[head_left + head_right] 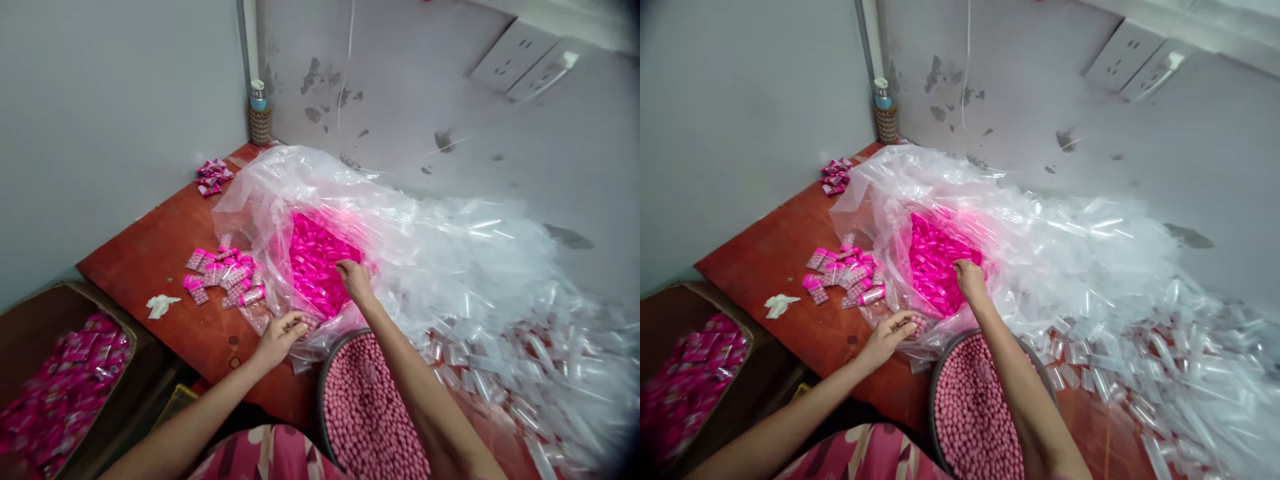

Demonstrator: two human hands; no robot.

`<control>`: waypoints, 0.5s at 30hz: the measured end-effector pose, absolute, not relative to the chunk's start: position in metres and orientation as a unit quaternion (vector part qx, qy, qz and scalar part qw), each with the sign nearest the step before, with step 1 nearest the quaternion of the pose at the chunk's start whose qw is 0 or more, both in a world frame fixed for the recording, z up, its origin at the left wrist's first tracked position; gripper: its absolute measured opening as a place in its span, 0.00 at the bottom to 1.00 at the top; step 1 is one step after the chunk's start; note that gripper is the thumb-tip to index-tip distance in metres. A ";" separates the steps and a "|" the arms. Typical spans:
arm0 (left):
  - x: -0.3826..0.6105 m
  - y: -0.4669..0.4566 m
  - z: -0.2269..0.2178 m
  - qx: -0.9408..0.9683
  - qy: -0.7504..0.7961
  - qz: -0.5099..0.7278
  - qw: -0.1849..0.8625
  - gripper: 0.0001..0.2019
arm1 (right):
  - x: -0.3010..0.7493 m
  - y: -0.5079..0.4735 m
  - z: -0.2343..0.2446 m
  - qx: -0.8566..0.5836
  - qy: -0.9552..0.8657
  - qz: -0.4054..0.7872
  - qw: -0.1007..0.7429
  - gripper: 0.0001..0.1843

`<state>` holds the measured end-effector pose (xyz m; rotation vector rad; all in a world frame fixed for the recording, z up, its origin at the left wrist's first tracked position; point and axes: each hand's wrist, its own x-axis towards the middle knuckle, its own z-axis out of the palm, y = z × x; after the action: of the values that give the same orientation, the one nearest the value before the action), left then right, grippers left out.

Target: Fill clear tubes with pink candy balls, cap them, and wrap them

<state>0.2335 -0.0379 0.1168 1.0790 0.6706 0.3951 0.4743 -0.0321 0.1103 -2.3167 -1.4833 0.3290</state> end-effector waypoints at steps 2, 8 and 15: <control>0.231 -0.033 0.115 0.484 0.319 0.186 0.793 0.15 | 0.467 -0.022 0.108 -0.816 -0.544 0.120 0.156 0.12; 0.224 -0.025 0.110 0.471 0.342 0.183 0.792 0.16 | 0.456 -0.012 0.104 -0.800 -0.580 0.132 0.074 0.12; 0.220 -0.020 0.106 0.470 0.353 0.184 0.788 0.17 | 0.460 -0.018 0.096 -0.758 -0.632 0.152 0.056 0.08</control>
<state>0.2197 -0.0196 0.1055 1.0135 0.7604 0.3973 0.4600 -0.0183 0.0963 -2.3005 -1.9165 0.4613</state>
